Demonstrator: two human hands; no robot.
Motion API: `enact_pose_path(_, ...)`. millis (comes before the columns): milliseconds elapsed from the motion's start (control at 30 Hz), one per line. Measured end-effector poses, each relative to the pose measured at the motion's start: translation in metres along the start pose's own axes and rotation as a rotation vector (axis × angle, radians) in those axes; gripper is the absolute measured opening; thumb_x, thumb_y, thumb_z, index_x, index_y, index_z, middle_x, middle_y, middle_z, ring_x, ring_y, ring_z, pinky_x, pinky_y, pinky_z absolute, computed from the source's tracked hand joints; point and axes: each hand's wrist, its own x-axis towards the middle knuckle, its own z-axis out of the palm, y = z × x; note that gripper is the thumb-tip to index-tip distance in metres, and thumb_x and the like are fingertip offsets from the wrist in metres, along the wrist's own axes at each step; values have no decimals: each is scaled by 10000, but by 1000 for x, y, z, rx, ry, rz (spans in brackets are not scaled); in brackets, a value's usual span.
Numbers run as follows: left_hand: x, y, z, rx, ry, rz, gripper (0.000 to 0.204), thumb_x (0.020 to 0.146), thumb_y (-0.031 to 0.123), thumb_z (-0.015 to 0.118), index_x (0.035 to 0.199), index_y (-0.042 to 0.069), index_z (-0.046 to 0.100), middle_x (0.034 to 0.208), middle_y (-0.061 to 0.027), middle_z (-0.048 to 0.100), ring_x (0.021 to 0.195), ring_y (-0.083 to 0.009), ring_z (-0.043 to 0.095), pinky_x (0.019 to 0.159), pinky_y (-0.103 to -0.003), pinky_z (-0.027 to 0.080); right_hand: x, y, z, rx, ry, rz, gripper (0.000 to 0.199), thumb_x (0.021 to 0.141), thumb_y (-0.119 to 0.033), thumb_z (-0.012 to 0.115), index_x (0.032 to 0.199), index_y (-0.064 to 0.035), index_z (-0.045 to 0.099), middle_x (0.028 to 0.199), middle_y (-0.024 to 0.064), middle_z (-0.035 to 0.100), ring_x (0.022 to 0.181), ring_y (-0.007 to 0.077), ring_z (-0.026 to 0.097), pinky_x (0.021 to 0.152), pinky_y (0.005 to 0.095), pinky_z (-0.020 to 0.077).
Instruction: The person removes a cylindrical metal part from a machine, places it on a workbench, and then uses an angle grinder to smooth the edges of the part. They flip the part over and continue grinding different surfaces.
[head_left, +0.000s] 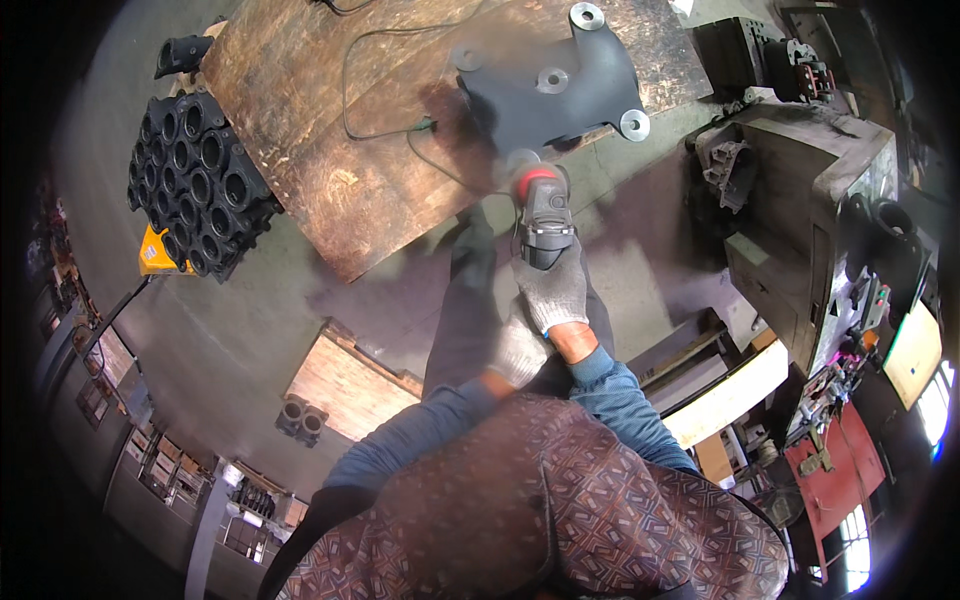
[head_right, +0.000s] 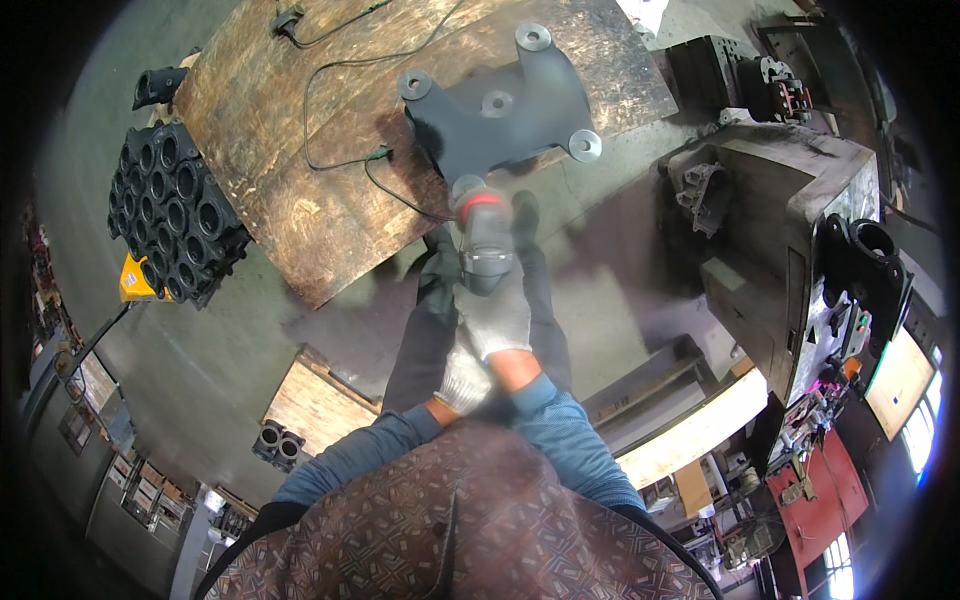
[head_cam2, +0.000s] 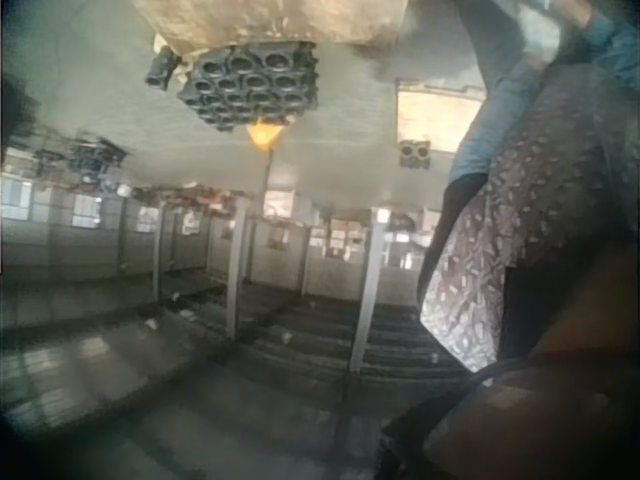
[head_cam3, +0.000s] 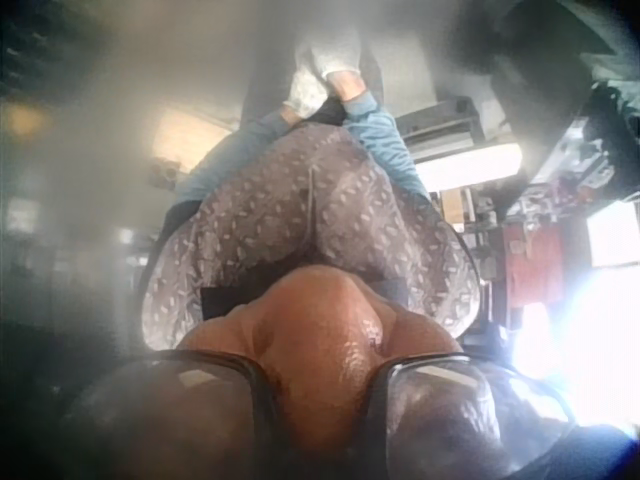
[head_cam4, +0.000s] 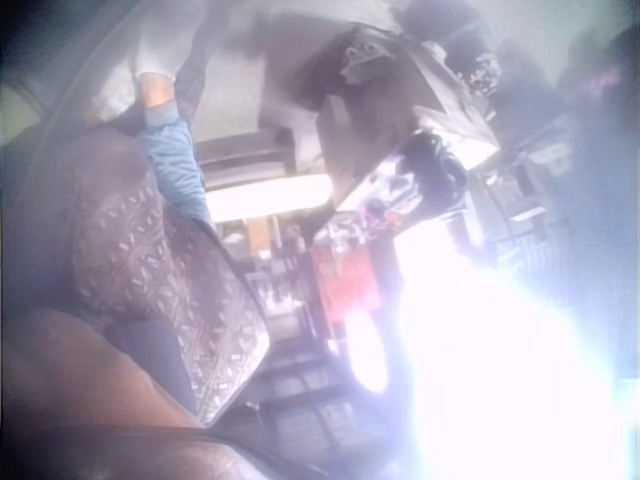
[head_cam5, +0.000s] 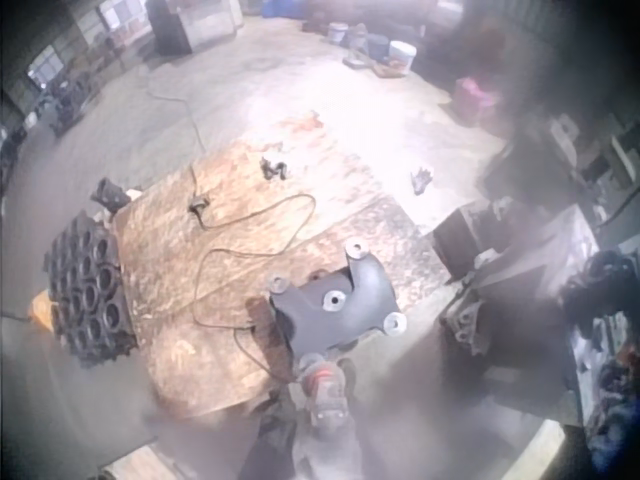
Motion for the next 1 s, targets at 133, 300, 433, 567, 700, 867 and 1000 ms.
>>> enact_pose_path(133,11,-19,-8,-98,-27,51,811,859,236,799,1491,15,341,1355,-170,589,1210,-279,608,985,-386,517,5,-13,12,-35,38,20,659,811,-333,804,1292,26,532,1090,231,712,1022,382,712,882,440,545)
enact_pose_path(300,15,-30,-15,-458,-122,-73,636,965,102,660,1508,35,335,1396,-142,554,1264,-267,570,1076,-389,479,0,-25,22,-80,-36,52,765,788,-275,792,1425,-43,438,1182,250,689,1099,413,685,947,444,518)
enact_pose_path(433,15,-26,-19,-1189,-97,-258,523,1012,47,544,1499,44,353,1421,-128,528,1277,-263,551,1123,-387,439,-5,-33,24,-87,17,57,727,789,-319,798,1361,-3,479,1157,266,695,1081,427,684,928,451,525)
enact_pose_path(567,19,-15,-20,-338,-169,47,393,1096,161,387,1480,75,396,1424,-122,516,1310,-255,510,1130,-389,435,-7,-41,23,-110,18,88,728,784,-379,798,1319,27,519,1131,254,703,1065,407,695,925,452,531)
enact_pose_path(700,9,13,-26,-566,-141,-54,449,1074,133,457,1510,72,367,1437,-129,515,1342,-267,501,1134,-403,432,-17,-45,20,-89,105,49,674,801,-325,768,1312,34,515,1108,227,708,1027,357,710,899,418,536)
enact_pose_path(867,22,60,-51,-443,-246,34,530,1056,115,491,1548,105,296,1476,-134,484,1387,-259,463,1144,-424,430,-13,-63,14,-96,166,65,719,780,-333,770,1330,38,491,1136,288,687,1059,427,692,904,460,532)
enact_pose_path(1000,53,80,-58,-421,-210,118,507,1048,175,473,1532,126,329,1486,-124,484,1382,-270,473,1146,-452,428,3,-98,7,-88,218,-62,788,735,-386,836,1306,49,510,1124,274,706,1063,412,701,922,444,536)
